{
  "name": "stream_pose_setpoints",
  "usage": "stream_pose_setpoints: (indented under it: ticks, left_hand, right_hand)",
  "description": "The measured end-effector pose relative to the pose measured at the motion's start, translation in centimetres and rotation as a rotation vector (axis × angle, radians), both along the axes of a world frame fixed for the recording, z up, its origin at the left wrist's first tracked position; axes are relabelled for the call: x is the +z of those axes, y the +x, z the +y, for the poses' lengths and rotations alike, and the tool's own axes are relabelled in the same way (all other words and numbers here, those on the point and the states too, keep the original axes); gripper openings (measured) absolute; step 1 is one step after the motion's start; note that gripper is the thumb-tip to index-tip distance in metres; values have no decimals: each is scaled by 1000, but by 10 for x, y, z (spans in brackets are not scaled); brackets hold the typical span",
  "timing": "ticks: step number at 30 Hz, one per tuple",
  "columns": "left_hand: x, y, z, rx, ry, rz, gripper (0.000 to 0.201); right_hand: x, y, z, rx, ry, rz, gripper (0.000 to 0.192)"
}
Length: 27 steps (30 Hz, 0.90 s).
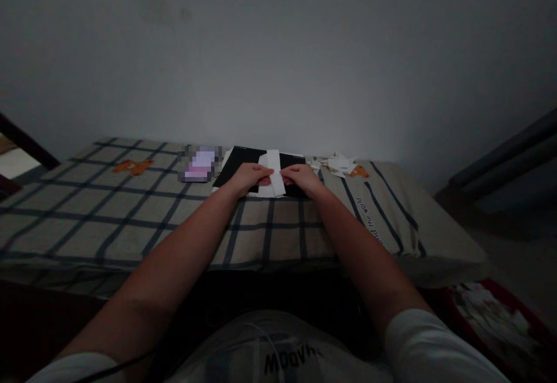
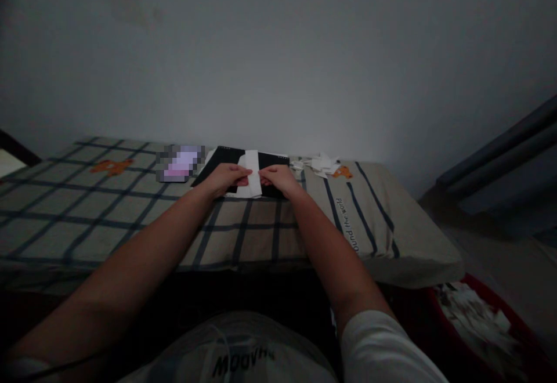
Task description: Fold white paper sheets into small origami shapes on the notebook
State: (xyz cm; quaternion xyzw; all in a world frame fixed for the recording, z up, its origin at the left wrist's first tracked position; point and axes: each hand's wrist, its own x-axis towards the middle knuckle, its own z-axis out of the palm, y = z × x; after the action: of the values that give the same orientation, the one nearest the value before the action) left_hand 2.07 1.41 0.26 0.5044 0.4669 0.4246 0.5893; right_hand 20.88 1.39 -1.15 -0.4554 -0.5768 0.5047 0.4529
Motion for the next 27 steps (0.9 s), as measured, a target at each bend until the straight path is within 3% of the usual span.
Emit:
stream_pose_setpoints:
  ticks: [6,15,22,27]
  left_hand:
    - [1,1,0,-55,-50,36,15]
    - [-1,-1,1,0,52,44,16]
    - [-1,1,2,-38,-20,-1,9]
    - [1,1,-1,-36,-21,5,12]
  right_hand:
    - [2,-1,0,-73,28,-31,7]
    - [1,0,-1,26,-39,35,6]
    - [1,-1,1,-57,36,-8,5]
    - [-1,1,2,-36,12,34,7]
